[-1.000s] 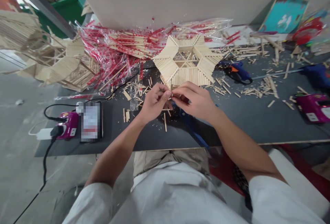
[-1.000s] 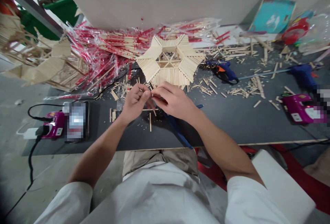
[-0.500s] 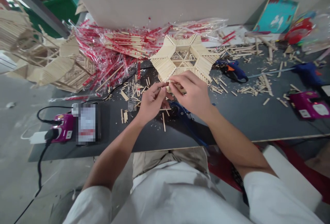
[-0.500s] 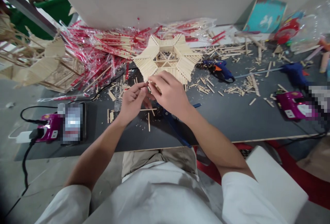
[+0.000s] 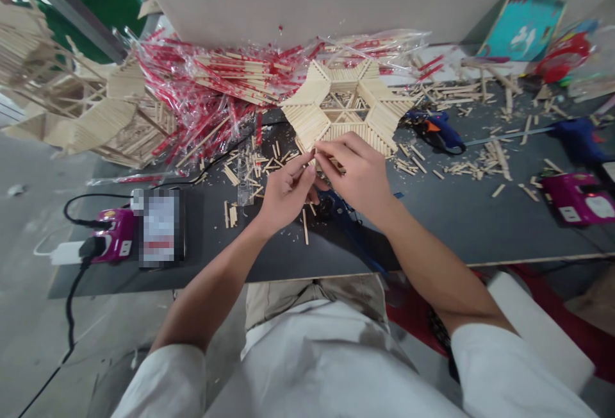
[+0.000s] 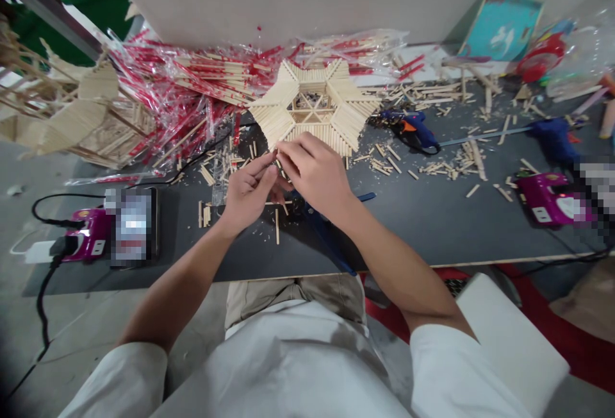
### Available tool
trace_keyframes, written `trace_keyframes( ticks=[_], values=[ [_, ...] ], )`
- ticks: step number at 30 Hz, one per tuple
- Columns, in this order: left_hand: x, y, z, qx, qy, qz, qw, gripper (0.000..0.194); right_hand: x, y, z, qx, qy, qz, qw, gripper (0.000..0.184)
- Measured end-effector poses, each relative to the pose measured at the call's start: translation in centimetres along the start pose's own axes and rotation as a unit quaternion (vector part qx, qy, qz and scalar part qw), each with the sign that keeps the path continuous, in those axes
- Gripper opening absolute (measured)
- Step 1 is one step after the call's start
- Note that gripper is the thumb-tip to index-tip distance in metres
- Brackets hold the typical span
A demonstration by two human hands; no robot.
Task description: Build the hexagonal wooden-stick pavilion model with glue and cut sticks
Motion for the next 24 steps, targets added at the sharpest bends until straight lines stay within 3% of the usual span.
trace_keyframes(
  ticks=[24],
  values=[
    [-0.01,-0.28,-0.35,0.004,0.005,-0.007,1.000,0.059,-0.75,-0.38,0.33,0.038,-0.028,0.033,0.998,0.020]
  ],
)
Point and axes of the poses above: each hand's wrist, its own x-axis towards the middle knuckle, its own y-axis out of the back of the hand, z = x × y, the point moved 1 cm from there along x, towards the middle knuckle, and after that the axes turned 12 degrees about y, right-handed, at the moved point
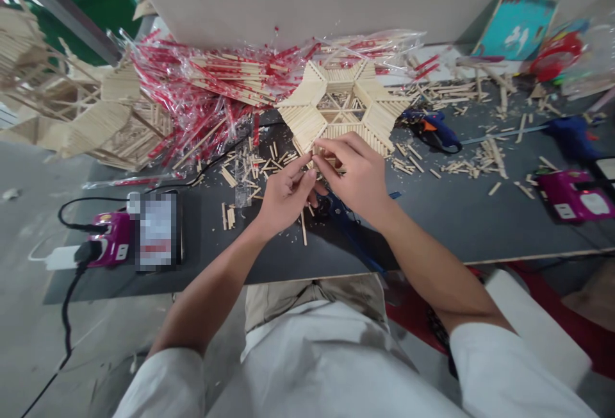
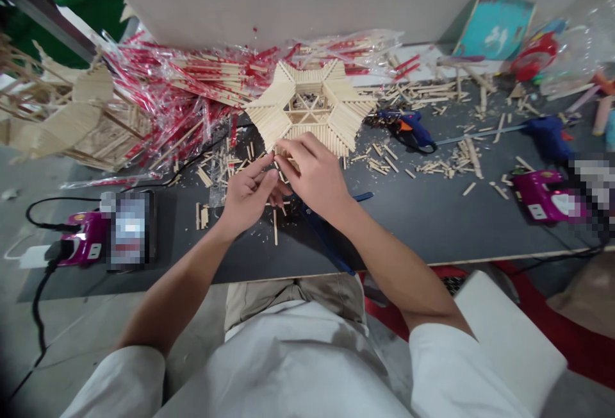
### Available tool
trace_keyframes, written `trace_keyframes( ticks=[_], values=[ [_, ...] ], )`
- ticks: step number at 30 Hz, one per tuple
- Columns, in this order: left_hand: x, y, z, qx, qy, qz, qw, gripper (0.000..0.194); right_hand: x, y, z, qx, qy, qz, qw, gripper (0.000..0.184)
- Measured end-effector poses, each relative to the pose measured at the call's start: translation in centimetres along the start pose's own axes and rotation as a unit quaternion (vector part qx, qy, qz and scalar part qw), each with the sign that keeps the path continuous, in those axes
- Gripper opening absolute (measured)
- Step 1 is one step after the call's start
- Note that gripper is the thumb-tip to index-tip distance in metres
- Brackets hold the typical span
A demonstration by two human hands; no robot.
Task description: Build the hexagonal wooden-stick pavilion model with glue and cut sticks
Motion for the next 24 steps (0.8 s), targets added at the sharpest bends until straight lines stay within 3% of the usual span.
trace_keyframes(
  ticks=[24],
  values=[
    [-0.09,0.13,-0.16,0.014,-0.007,-0.021,1.000,0.059,0.04,0.33,-0.40,-0.006,0.015,0.016,1.000,0.020]
  ],
)
Point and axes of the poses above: each hand's wrist, its own x-axis towards the middle knuckle, its own y-axis out of the back of the hand, z = x × y, the point moved 1 cm from there along x, towards the middle knuckle, and after that the axes turned 12 degrees about y, right-handed, at the moved point
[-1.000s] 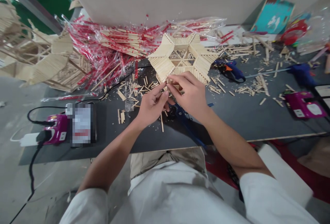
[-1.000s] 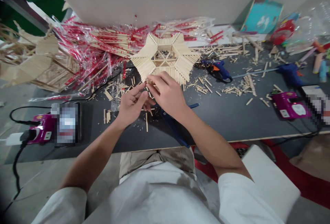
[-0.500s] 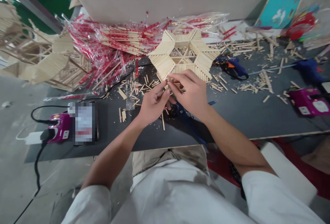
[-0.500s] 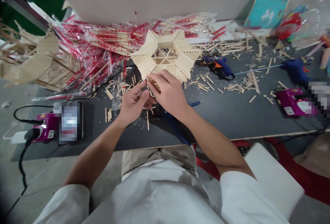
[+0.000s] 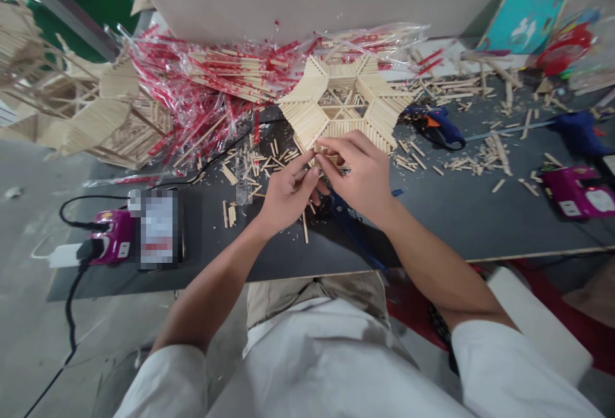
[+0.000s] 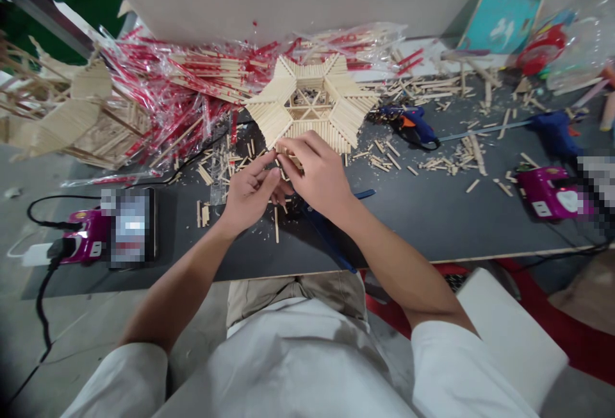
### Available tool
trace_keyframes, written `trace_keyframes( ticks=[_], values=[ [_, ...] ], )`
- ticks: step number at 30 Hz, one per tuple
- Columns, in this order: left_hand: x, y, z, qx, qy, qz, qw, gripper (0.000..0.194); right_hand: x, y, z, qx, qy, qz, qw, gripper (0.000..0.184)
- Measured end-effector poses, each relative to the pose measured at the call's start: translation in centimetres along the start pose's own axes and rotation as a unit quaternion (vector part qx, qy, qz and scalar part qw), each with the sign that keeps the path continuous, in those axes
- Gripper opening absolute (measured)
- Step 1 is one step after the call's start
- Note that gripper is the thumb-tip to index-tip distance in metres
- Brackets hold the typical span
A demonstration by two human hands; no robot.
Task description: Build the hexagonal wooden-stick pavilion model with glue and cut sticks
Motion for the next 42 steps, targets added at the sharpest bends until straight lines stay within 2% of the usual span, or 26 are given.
trace_keyframes(
  ticks=[9,18,26,35,42],
  values=[
    [0.0,-0.1,0.4,0.003,-0.016,0.000,1.000,0.057,0.1,-0.2,0.0,0.006,-0.010,-0.015,1.000,0.019],
    [-0.1,0.2,0.7,0.009,0.000,-0.012,1.000,0.056,0.2,-0.5,-0.2,0.005,-0.043,-0.024,0.999,0.020],
    [0.0,0.2,1.0,0.004,0.009,-0.018,1.000,0.056,0.0,-0.7,0.1,0.000,-0.024,-0.010,1.000,0.017],
    [0.0,0.1,0.8,-0.012,0.019,-0.005,1.000,0.062,-0.1,-0.8,0.1,0.008,-0.039,-0.016,0.999,0.017],
    [0.0,0.3,1.5,-0.011,0.021,-0.027,0.999,0.060,-0.2,-0.9,0.1,-0.003,-0.025,-0.031,0.999,0.019]
  ],
)
Point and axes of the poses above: each hand's wrist, its own x-axis towards the middle knuckle, its own y-axis out of the back of the hand, z = x × y, the point moved 1 cm from there along x, towards the middle knuckle, and after that the axes turned 12 degrees about y, right-handed, at the moved point
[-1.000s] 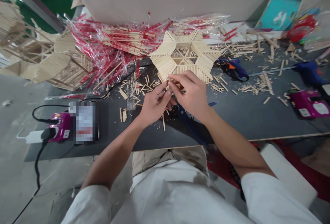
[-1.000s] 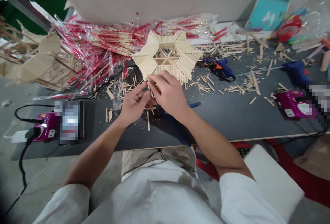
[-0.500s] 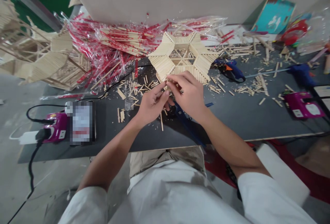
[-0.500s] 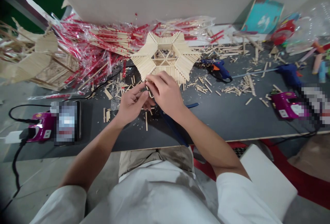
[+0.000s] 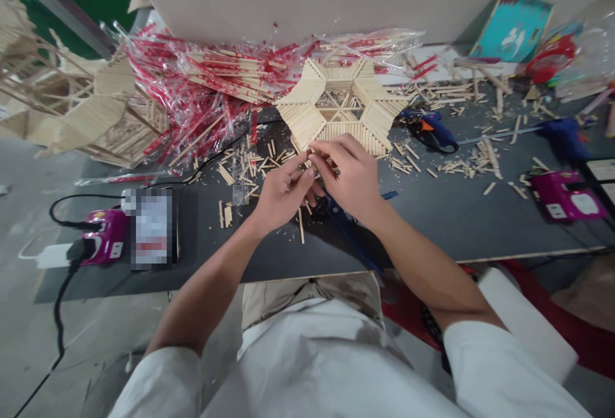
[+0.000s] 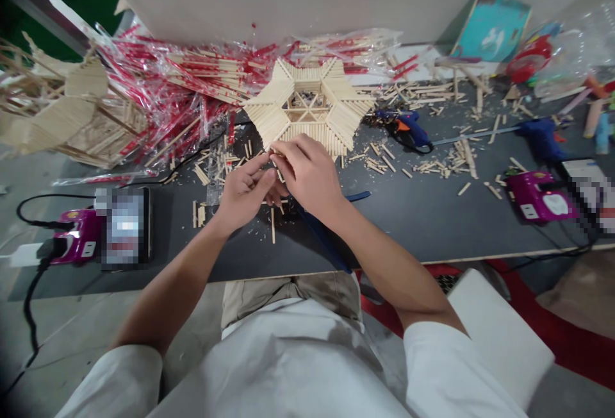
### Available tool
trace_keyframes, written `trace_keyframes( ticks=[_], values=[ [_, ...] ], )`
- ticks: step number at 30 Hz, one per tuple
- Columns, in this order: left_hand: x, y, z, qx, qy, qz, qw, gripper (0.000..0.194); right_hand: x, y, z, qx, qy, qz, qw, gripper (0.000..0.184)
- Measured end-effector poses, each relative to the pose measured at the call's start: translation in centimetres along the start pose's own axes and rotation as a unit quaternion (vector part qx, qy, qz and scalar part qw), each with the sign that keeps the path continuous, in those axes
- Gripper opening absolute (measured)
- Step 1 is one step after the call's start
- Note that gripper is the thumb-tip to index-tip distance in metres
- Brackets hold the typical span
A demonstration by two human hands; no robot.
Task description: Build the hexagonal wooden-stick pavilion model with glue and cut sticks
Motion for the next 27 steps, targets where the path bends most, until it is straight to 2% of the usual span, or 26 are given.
trace_keyframes(
  ticks=[4,8,12,16,22,25,27],
  values=[
    [-0.1,0.2,0.5,-0.031,0.030,-0.011,0.999,0.064,0.0,-0.1,-0.2,-0.032,0.010,-0.006,0.999,0.018],
    [0.1,0.2,0.3,-0.046,0.036,-0.012,0.998,0.055,0.0,0.2,-0.3,-0.079,0.047,-0.004,0.996,0.015],
    [0.4,0.2,-0.1,-0.054,0.013,0.025,0.998,0.047,0.1,1.0,-0.3,-0.106,0.131,-0.024,0.985,0.014],
    [0.6,0.7,-0.2,-0.051,-0.021,0.067,0.996,0.041,0.2,1.6,-0.3,-0.083,0.155,-0.061,0.983,0.009],
    [0.8,1.7,0.5,-0.044,-0.046,0.004,0.998,0.036,0.2,1.8,-0.6,-0.042,0.172,-0.083,0.981,0.006],
    [1.0,2.0,0.3,-0.045,-0.035,0.002,0.998,0.031,0.4,2.7,-0.7,-0.052,0.183,-0.105,0.976,0.009],
    [1.0,1.9,0.0,-0.047,-0.014,0.013,0.999,0.029,0.7,4.0,-0.1,-0.078,0.161,-0.095,0.979,0.012]
  ],
)
Point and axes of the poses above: each hand's wrist, its own x-axis towards the middle knuckle, its own y-axis out of the back of the hand, z = x × y, the point moved 1 cm from there along x, towards the middle knuckle, and after that the axes turned 12 degrees about y, right-handed, at the moved point
